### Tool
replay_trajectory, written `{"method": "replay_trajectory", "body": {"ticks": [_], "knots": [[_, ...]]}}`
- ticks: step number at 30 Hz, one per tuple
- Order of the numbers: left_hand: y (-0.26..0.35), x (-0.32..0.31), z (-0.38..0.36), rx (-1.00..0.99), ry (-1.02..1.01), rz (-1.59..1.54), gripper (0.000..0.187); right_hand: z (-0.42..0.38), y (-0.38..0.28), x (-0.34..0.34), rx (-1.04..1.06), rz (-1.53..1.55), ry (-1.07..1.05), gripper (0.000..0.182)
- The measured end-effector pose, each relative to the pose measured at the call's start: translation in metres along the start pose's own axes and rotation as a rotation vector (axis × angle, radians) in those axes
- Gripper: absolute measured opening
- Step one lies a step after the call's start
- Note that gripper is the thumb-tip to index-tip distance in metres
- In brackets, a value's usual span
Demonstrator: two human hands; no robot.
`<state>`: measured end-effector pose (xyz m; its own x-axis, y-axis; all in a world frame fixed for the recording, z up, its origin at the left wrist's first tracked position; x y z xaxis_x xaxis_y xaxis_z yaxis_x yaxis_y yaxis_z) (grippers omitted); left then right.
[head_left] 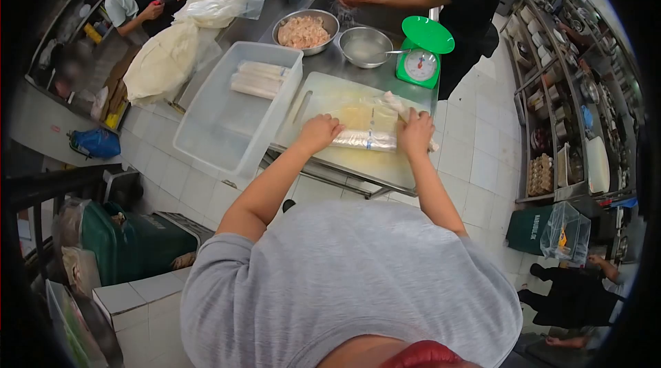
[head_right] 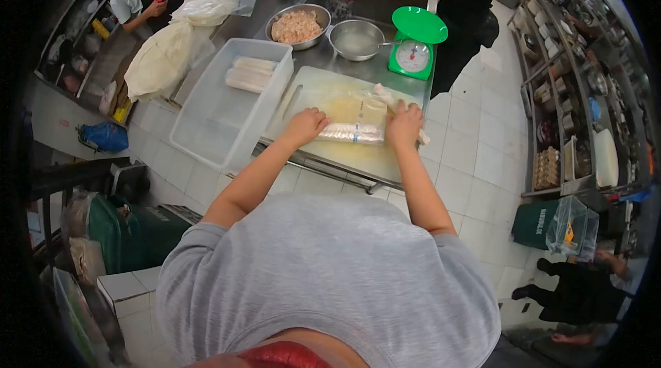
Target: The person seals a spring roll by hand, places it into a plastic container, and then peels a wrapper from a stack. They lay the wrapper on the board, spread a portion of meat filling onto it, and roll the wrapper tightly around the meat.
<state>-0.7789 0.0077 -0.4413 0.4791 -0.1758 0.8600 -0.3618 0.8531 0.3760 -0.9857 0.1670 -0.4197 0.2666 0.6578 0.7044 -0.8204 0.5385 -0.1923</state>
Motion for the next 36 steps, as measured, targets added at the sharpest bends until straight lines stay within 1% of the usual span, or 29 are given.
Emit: {"method": "replay_trajectory", "body": {"ticks": [3, 5, 7, 9, 11, 13, 14, 16, 17, 18, 20, 22, 23, 25, 26, 29, 30, 32, 33, 34, 35, 36], "knots": [[0.003, -0.003, -0.005, 0.073, 0.006, 0.021, 0.030, -0.010, 0.041, -0.028, 0.015, 0.074, -0.301, 0.025], [0.002, 0.000, -0.004, 0.157, -0.031, -0.011, 0.032, -0.006, 0.056, -0.037, -0.086, 0.100, -0.415, 0.026], [-0.002, 0.007, -0.006, 0.194, -0.082, -0.106, 0.033, 0.011, 0.073, -0.026, -0.180, 0.054, -0.438, 0.027], [-0.007, 0.008, -0.005, 0.197, -0.092, -0.168, 0.033, 0.036, 0.080, 0.005, -0.266, 0.069, -0.398, 0.027], [-0.012, 0.003, -0.009, 0.169, -0.082, -0.201, 0.034, 0.065, 0.072, 0.041, -0.223, 0.116, -0.369, 0.027], [-0.021, -0.011, -0.010, 0.053, -0.011, -0.092, 0.035, 0.088, 0.052, 0.064, -0.138, 0.334, -0.414, 0.028], [-0.024, -0.014, -0.011, -0.004, 0.024, -0.039, 0.035, 0.092, 0.041, 0.065, -0.095, 0.443, -0.435, 0.029], [-0.041, -0.011, -0.007, 0.368, 0.078, -0.659, 0.038, 0.088, 0.014, 0.040, -0.098, 0.783, -0.606, 0.034], [-0.049, -0.008, -0.005, 0.552, 0.110, -0.967, 0.040, 0.084, -0.005, 0.030, -0.003, 0.777, -0.637, 0.034], [-0.053, 0.002, -0.002, 0.657, 0.134, -1.083, 0.043, 0.078, -0.027, 0.018, 0.091, 0.772, -0.666, 0.035], [-0.060, 0.022, 0.001, 0.872, 0.183, -1.315, 0.047, 0.060, -0.064, -0.020, 0.221, 0.876, -0.881, 0.030], [-0.070, 0.013, 0.000, 0.716, -0.018, -1.056, 0.041, 0.036, -0.090, -0.049, 0.353, 0.813, -1.066, 0.027], [-0.068, 0.014, 0.002, 0.636, -0.112, -0.924, 0.037, 0.034, -0.089, -0.055, 0.315, 0.789, -1.087, 0.027], [-0.058, 0.012, 0.000, 0.474, -0.168, -0.698, 0.031, 0.029, -0.086, -0.067, 0.239, 0.743, -1.129, 0.026], [-0.052, 0.012, -0.001, 0.394, -0.196, -0.584, 0.028, 0.031, -0.076, -0.076, 0.266, 0.775, -1.089, 0.024], [-0.050, 0.010, -0.001, 0.341, -0.085, -0.540, 0.022, 0.036, -0.049, -0.073, 0.160, 0.949, -1.112, 0.022], [-0.051, 0.008, -0.003, 0.333, -0.110, -0.496, 0.025, 0.034, -0.040, -0.072, 0.083, 0.873, -1.168, 0.027], [-0.055, 0.005, -0.003, 0.312, -0.153, -0.410, 0.033, 0.023, -0.039, -0.053, 0.219, 0.813, -0.983, 0.036], [-0.043, 0.016, -0.004, 0.162, -0.104, -0.237, 0.038, 0.014, -0.041, -0.038, 0.289, 0.781, -0.888, 0.040], [-0.021, 0.033, -0.009, 0.012, -0.054, -0.063, 0.043, 0.002, -0.048, -0.020, 0.443, 0.626, -0.787, 0.059], [-0.005, 0.043, -0.014, -0.139, -0.003, 0.112, 0.049, -0.008, -0.052, -0.007, 0.505, 0.566, -0.666, 0.061], [-0.001, 0.042, -0.017, -0.169, -0.012, 0.125, 0.051, -0.019, -0.055, 0.001, 0.563, 0.505, -0.544, 0.064]]}}
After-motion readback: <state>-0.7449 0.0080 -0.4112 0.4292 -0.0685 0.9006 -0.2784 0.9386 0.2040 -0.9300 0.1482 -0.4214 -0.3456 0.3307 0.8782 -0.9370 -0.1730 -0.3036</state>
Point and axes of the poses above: each hand's wrist, its own z-axis towards the middle knuckle, its own x-axis out of the back of the hand, y = z × x, the point moved 4 cm from there along z, towards the middle knuckle, and after that the axes turned 6 degrees about y, right-handed, at the moved point
